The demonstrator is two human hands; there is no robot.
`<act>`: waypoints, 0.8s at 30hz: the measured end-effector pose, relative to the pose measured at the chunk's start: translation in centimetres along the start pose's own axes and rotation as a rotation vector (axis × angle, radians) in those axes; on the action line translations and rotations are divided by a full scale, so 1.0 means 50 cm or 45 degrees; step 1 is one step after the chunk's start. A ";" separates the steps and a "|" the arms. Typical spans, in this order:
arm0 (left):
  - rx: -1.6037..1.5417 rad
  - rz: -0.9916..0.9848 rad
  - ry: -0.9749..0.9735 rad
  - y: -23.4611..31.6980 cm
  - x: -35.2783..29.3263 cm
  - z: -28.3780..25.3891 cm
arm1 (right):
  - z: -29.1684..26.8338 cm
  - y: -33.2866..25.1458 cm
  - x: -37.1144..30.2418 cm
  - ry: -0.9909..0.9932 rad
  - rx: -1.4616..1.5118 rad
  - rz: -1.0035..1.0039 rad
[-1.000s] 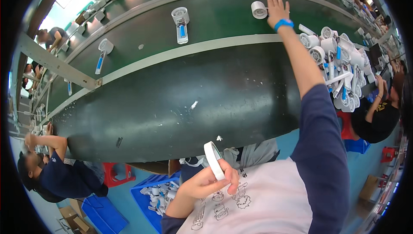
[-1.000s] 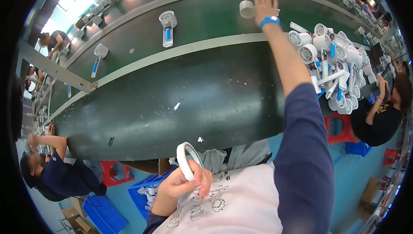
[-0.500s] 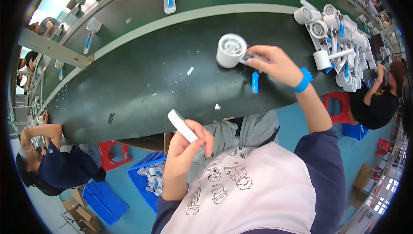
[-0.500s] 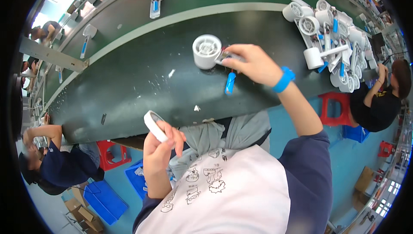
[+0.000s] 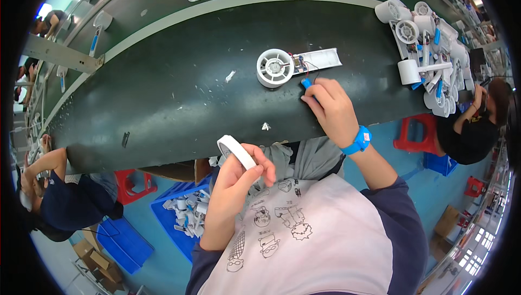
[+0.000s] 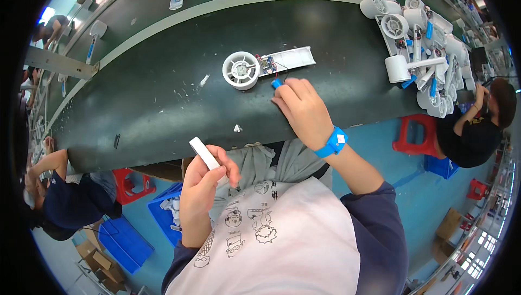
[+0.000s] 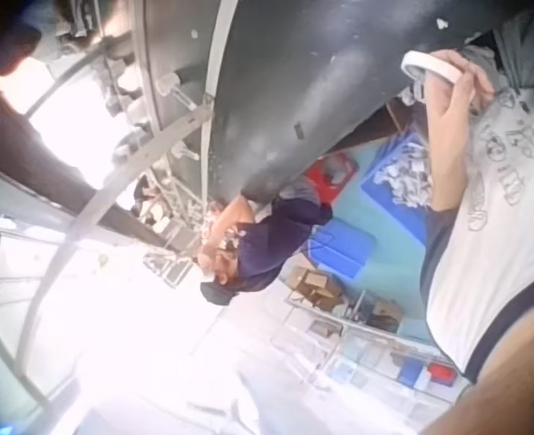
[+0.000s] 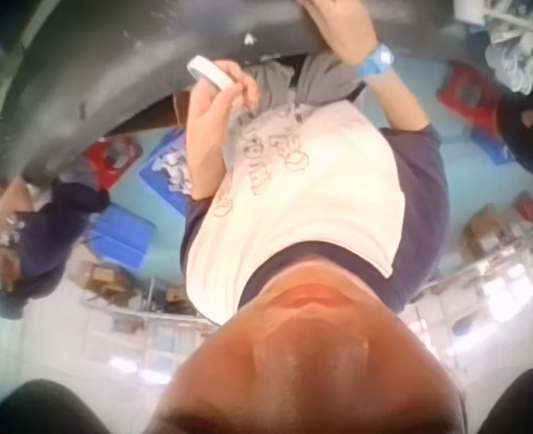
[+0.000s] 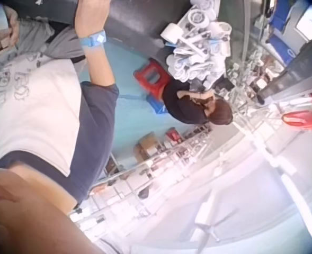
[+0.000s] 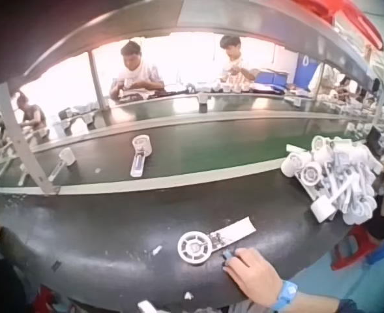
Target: The person attaches adhesive tape to batteries, inserts the batteries into handheld fan casings, and places the assembled fans onto a conveyor belt.
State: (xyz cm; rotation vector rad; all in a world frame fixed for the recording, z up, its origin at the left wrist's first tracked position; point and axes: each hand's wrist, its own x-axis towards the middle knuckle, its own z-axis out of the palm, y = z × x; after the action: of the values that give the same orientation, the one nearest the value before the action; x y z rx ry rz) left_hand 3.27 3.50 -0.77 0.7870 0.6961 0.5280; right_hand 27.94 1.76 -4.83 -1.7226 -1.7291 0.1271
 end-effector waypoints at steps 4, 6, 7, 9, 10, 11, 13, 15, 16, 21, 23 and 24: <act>0.040 0.051 0.000 0.002 0.023 0.039 | -0.005 -0.057 -0.039 -0.084 0.935 0.621; 0.103 0.046 -0.069 -0.006 0.038 0.043 | -0.008 -0.072 -0.053 -0.064 1.428 0.870; 0.146 0.066 -0.095 -0.011 0.046 0.048 | -0.005 -0.083 -0.062 -0.073 1.438 0.881; 0.143 0.045 -0.109 -0.019 0.053 0.053 | 0.002 -0.103 -0.078 -0.003 1.517 0.957; 0.100 0.029 -0.090 -0.020 0.055 0.056 | 0.005 -0.104 -0.084 0.021 1.524 0.957; 0.056 0.015 -0.072 -0.019 0.056 0.057 | 0.006 -0.110 -0.082 0.022 1.530 0.967; 0.091 0.026 -0.071 -0.017 0.060 0.056 | -0.001 -0.121 -0.076 0.098 1.404 0.912; 0.164 0.040 -0.008 -0.014 0.061 0.059 | -0.012 -0.118 -0.076 0.001 1.273 0.924; 0.165 0.041 0.007 -0.010 0.061 0.064 | -0.018 -0.114 -0.077 -0.100 1.140 0.924; 0.071 0.035 -0.005 -0.007 0.053 0.047 | -0.063 -0.085 -0.055 -0.048 0.513 0.235; 0.033 0.015 -0.022 -0.001 0.050 0.046 | -0.061 -0.078 -0.041 -0.246 0.587 -0.062; -0.004 0.018 -0.052 0.002 0.052 0.044 | -0.053 -0.065 -0.039 -0.273 0.630 -0.098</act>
State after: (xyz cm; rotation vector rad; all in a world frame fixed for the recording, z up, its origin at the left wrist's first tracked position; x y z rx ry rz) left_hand 6.60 4.28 -0.51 0.7982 0.6523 0.5246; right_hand 26.36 -1.42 -1.91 -1.3117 -1.7267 0.6675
